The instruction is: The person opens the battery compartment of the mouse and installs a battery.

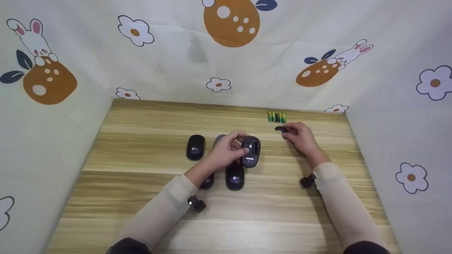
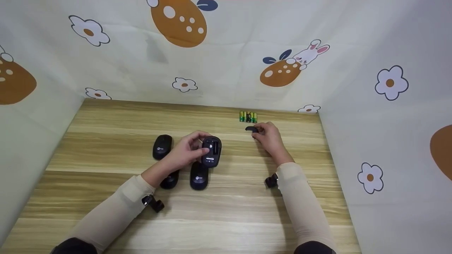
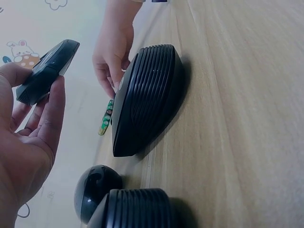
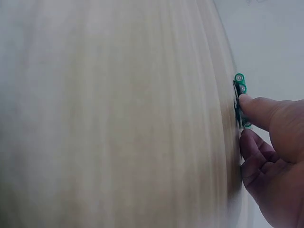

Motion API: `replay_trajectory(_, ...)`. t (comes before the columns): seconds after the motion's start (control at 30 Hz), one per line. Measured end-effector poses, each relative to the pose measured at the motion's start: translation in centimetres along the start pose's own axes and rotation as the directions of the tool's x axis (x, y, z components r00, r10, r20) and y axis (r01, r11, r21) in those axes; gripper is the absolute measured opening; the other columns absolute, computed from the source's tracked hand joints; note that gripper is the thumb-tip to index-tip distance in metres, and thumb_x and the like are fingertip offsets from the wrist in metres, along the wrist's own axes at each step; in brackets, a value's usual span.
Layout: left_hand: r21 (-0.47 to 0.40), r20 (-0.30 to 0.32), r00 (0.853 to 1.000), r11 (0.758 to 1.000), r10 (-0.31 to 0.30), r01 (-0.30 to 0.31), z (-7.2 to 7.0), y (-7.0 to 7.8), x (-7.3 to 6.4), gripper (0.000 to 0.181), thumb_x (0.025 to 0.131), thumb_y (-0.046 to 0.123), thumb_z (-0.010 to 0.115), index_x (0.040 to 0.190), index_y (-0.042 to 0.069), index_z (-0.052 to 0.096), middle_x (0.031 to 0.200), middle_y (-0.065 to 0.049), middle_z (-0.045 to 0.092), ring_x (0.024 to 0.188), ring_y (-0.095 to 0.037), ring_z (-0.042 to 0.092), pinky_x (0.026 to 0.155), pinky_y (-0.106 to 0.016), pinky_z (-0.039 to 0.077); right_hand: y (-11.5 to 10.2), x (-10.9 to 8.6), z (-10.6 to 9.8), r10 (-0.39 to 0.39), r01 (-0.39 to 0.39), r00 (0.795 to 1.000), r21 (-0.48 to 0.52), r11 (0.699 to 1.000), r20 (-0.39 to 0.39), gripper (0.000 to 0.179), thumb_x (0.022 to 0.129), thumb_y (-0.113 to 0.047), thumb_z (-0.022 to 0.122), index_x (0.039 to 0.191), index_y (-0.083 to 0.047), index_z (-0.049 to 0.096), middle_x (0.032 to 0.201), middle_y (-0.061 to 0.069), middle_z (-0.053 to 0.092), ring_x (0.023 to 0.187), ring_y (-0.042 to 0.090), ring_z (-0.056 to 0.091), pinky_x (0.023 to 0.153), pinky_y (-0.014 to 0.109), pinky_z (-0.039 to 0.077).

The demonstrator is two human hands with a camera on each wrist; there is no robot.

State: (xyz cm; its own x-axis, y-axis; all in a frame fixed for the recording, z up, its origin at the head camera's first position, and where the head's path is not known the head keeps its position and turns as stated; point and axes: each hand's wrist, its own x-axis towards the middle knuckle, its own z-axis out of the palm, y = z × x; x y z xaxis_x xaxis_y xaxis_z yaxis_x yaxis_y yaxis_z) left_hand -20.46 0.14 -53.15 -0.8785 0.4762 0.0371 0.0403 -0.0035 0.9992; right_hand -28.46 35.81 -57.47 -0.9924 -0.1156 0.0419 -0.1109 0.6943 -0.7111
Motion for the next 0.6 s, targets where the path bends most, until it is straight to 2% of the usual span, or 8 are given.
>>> replay_trajectory(0.2,0.005,-0.009,1.000,1.000,0.005,-0.005,-0.07,0.08,-0.03,0.046,0.099,0.004,0.079,0.143,0.005,0.065,0.119,-0.011,0.066,0.085,-0.017,0.068,0.068,-0.046,0.066,0.07,0.14,-0.09,-0.006,0.006,1.000,-0.008,1.000,0.009,0.033,0.101,-0.009,0.082,0.132,0.002,0.076,0.112,0.021,0.064,0.098,0.030,0.061,0.085,0.036,0.050)
replay_trajectory(0.33,0.016,-0.014,1.000,1.000,0.002,-0.001,-0.09,-0.08,0.03,0.047,0.098,0.004,0.079,0.143,0.005,0.064,0.115,-0.010,0.068,0.083,-0.017,0.068,0.067,-0.046,0.066,0.19,0.09,-0.16,0.000,0.000,1.000,0.001,1.000,0.017,0.036,0.102,-0.011,0.081,0.135,0.002,0.075,0.114,0.021,0.064,0.100,0.030,0.062,0.085,0.032,0.050)
replay_trajectory(0.6,0.018,-0.020,1.000,1.000,-0.010,0.010,-0.10,-0.05,0.04,0.047,0.098,0.004,0.079,0.143,0.006,0.065,0.114,-0.010,0.069,0.083,-0.017,0.069,0.070,-0.053,0.067,0.41,0.15,-0.24,0.015,-0.015,1.000,0.039,0.999,0.011,0.036,0.104,-0.011,0.079,0.137,0.003,0.073,0.121,0.022,0.065,0.104,0.029,0.063,0.084,0.024,0.051)
